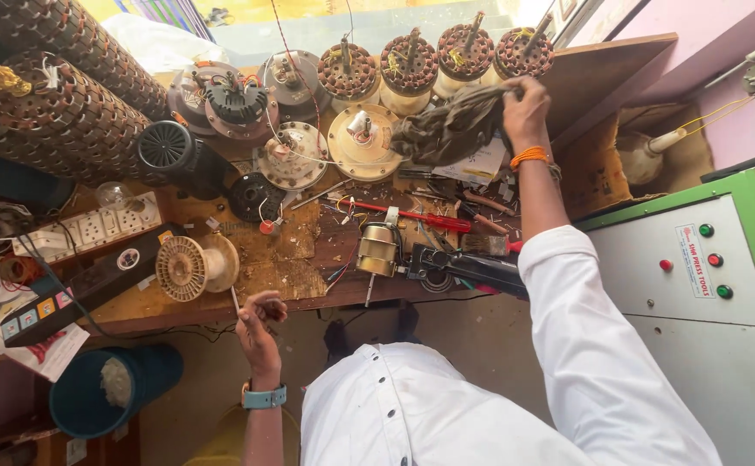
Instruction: The person works at a cluttered workbench, handling a small motor and its wiring. They connect wires, use pliers to cut and strip, and wrap connections with yellow electrical tape. The person also wipes the motor with a cloth and retrieves a power cord from a shelf before continuing to secure the wiring.
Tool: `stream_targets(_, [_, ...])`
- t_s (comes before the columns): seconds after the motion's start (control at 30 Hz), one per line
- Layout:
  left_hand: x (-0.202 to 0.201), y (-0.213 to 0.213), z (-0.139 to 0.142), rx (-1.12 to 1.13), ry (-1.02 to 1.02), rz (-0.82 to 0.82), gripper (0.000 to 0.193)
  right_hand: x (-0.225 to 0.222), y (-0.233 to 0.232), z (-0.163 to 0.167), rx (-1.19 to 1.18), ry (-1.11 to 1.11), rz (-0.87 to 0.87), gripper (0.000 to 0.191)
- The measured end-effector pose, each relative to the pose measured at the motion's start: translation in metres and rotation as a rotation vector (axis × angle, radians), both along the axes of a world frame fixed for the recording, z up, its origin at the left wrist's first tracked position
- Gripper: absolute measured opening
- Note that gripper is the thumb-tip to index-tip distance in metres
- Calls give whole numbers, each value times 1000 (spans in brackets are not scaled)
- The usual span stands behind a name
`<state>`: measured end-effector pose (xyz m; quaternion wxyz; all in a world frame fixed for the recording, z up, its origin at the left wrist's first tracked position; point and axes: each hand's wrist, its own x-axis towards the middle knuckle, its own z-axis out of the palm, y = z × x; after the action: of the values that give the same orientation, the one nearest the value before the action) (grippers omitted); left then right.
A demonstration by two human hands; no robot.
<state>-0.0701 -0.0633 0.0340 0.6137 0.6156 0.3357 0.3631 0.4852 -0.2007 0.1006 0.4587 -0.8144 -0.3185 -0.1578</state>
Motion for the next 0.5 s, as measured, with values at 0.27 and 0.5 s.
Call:
stream_targets(0.27, [168, 35, 86, 360, -22, -321, 46, -63, -84, 164, 190, 333, 484, 16])
stream_targets(0.5, [299, -34, 57, 417, -212, -732, 93, -152, -68, 89, 411, 525, 227, 16])
